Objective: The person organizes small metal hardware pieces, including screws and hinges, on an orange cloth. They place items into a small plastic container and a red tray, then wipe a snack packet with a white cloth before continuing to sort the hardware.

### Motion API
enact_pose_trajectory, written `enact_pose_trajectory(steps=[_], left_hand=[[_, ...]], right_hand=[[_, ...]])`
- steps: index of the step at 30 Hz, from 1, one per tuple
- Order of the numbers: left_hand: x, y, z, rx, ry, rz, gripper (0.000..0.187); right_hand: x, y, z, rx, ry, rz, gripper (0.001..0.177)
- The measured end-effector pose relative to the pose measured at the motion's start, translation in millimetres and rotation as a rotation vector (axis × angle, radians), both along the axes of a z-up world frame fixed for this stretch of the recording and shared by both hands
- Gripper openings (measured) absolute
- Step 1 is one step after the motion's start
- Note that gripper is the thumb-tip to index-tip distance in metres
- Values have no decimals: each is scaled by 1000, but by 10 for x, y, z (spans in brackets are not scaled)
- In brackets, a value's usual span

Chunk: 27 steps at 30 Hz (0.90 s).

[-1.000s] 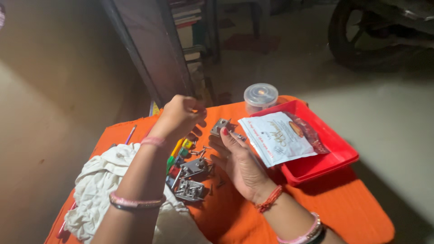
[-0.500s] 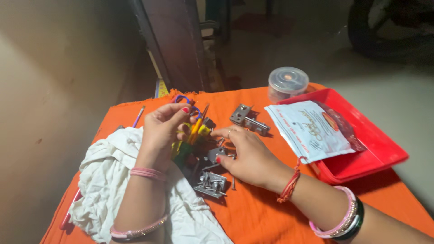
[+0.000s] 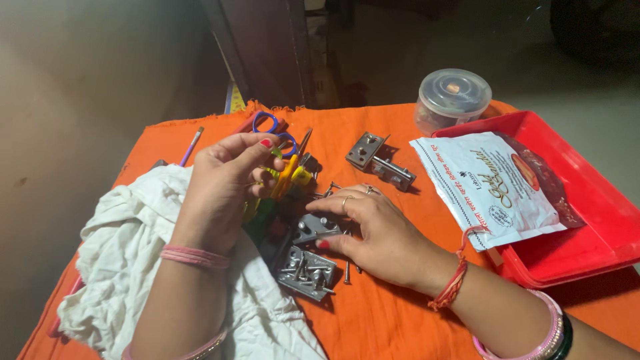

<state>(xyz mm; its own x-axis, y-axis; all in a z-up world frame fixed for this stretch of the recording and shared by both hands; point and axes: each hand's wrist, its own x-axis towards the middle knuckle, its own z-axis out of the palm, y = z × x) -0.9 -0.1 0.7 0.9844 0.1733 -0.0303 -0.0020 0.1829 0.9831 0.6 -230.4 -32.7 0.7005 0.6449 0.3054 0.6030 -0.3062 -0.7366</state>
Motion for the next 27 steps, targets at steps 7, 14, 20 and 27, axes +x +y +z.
enact_pose_trajectory(steps=[7, 14, 20, 27], left_hand=[[-16, -3, -8, -13, 17, 8, 14], [-23, -25, -24, 21, -12, 11, 18], [-16, -45, -2, 32, -13, -7, 20], [-2, -34, -21, 18, -14, -21, 20]], right_hand=[[127, -21, -113, 484, 657, -70, 36], [226, -98, -141, 479, 688, -302, 33], [50, -165, 227, 193, 161, -420, 29], [-6, -171, 443, -300, -102, -501, 25]])
